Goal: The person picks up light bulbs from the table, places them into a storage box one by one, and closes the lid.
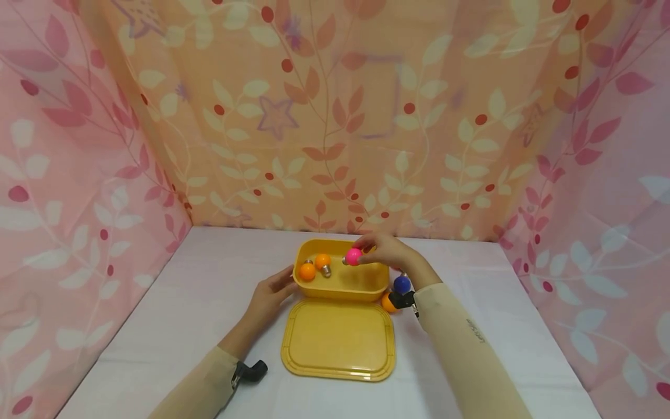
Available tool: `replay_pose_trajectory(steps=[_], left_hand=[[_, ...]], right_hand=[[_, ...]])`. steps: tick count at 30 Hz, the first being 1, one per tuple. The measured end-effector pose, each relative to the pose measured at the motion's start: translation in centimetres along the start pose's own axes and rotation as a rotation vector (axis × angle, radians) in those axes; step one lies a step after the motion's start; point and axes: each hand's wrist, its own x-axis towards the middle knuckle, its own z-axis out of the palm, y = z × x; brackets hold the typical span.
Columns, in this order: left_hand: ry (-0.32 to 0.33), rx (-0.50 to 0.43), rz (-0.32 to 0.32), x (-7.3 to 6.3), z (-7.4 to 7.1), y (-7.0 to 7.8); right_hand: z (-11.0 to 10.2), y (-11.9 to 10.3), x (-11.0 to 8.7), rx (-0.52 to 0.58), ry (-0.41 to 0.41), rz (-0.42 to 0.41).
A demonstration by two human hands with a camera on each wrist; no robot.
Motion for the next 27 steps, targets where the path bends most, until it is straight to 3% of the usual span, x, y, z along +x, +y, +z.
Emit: replay_pose_trajectory(steps=[5, 18, 27], left_hand=[[0.017, 0.005, 0.002, 0.1, 0.1, -0.2], [0.025, 0.013, -0.006, -0.1, 0.2, -0.3], [0.015, 0.017, 0.002, -0.1, 0.2, -0.2]], right_hand=[[1.0, 0.5, 1.6, 0.047, -0.026, 0.007], [3.4, 1.0, 4.5, -0.166, 0.021, -0.057], [4.7, 1.3, 5.0, -0.151, 0.059, -0.038]])
